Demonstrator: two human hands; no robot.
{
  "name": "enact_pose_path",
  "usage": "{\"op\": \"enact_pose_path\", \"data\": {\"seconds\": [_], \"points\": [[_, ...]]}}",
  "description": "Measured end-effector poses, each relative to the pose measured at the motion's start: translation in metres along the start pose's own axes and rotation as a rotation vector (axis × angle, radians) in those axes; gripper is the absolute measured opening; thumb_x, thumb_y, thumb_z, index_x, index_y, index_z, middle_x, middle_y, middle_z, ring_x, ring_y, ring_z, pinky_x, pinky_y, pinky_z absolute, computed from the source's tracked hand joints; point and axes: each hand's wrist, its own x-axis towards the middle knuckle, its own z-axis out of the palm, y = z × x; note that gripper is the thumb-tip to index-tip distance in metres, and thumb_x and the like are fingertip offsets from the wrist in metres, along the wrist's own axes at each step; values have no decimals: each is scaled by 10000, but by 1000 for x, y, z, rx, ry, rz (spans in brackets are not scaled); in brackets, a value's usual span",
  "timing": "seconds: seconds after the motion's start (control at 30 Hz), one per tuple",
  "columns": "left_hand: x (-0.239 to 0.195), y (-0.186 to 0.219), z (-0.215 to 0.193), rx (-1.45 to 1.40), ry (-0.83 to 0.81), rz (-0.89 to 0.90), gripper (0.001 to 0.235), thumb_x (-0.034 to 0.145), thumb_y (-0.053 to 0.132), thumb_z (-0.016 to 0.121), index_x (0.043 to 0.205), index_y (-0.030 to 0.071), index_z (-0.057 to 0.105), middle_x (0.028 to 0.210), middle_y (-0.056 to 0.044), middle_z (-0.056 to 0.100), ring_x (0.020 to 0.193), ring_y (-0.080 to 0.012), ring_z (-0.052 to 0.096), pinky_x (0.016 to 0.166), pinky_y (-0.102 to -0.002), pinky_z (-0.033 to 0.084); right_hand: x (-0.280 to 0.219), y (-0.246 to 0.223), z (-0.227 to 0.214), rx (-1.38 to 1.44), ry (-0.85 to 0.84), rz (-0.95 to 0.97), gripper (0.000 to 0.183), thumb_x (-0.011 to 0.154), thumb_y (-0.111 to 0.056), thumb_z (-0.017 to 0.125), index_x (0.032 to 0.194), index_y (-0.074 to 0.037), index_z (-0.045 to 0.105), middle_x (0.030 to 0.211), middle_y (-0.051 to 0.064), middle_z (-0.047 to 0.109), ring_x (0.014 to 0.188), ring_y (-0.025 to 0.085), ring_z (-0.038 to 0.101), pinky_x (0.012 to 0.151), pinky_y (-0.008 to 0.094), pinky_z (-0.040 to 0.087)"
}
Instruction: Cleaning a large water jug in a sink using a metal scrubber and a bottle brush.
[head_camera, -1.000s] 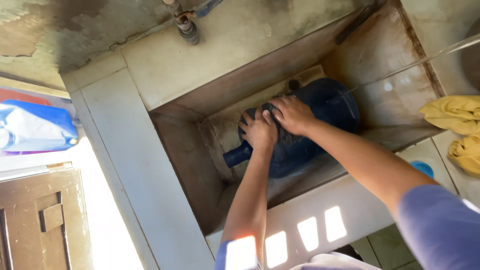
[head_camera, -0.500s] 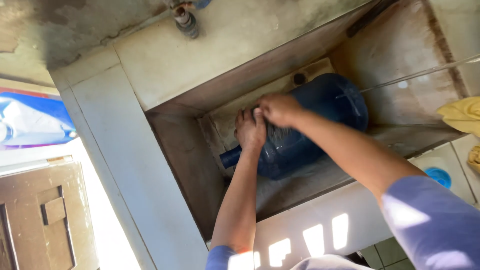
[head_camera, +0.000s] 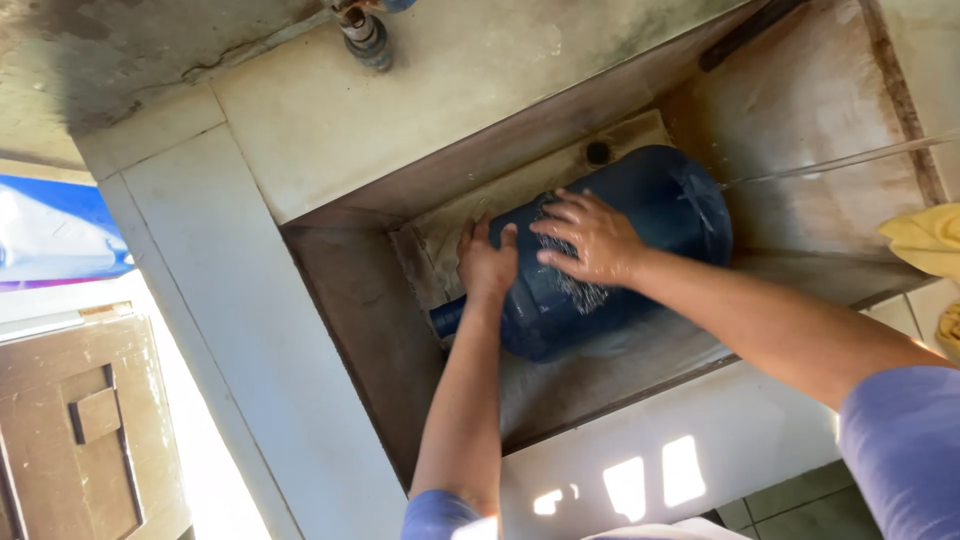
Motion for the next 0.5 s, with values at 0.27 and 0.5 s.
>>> {"op": "enact_pose_path", "data": {"seconds": [0.27, 0.5], "points": [[16, -45, -20, -188, -88, -58, 736, 853, 590, 690, 1458, 188, 570, 1586, -166, 437, 1470, -350, 404, 1154, -437, 385, -21, 168, -26, 90, -498, 1199, 495, 953, -526, 563, 1317, -202, 649, 1338, 159, 612, 1224, 380, 549, 1032, 642, 353], [2, -89, -54, -248, -112, -511, 1012, 777, 720, 661, 1457, -18, 535, 1494, -248, 566, 1409, -349, 528, 1149, -420, 421, -61, 105, -26, 864, -145, 1262, 595, 1013, -519, 526, 1366, -59, 658, 1255, 157, 726, 1088, 243, 693, 884, 365, 551]]}}
